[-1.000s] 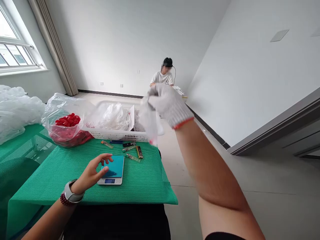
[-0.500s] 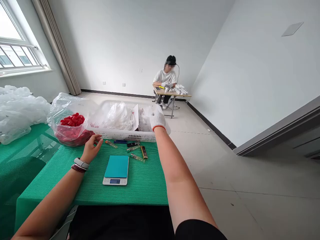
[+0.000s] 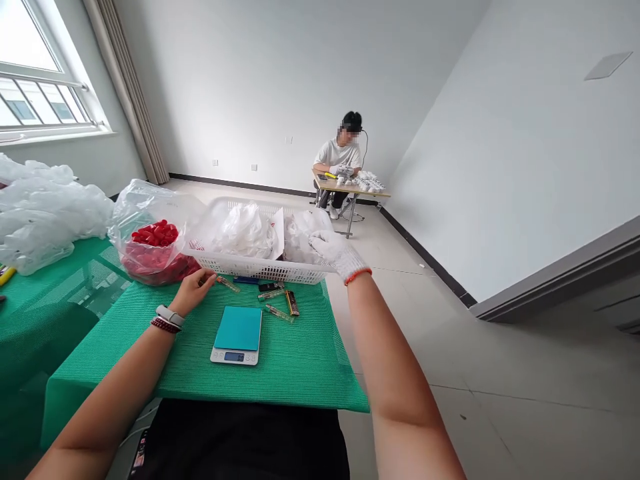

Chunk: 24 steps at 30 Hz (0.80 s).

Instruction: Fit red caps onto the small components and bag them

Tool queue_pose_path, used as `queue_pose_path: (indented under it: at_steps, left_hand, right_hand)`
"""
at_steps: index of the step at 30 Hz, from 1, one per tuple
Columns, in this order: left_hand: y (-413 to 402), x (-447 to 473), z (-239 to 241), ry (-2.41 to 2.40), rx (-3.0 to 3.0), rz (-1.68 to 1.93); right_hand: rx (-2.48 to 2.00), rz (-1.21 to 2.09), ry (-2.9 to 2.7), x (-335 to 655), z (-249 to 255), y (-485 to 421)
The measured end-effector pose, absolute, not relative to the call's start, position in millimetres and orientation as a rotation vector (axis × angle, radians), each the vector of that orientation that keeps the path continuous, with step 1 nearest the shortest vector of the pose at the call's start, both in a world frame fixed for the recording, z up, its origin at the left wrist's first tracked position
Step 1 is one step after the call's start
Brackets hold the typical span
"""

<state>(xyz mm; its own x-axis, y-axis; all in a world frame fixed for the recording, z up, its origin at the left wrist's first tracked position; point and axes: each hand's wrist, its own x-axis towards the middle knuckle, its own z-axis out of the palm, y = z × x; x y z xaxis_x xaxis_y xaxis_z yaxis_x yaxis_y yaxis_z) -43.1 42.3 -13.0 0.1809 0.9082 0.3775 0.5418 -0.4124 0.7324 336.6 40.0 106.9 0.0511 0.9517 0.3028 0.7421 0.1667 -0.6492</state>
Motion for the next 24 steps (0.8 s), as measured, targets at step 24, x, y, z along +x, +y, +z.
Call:
queue_pose_path:
  at_steps: [24]
  left_hand:
    - [144, -162, 96, 2.032, 2.375, 0.609]
  right_hand:
    - [-1.329, 0.57, -1.795, 257, -13, -78]
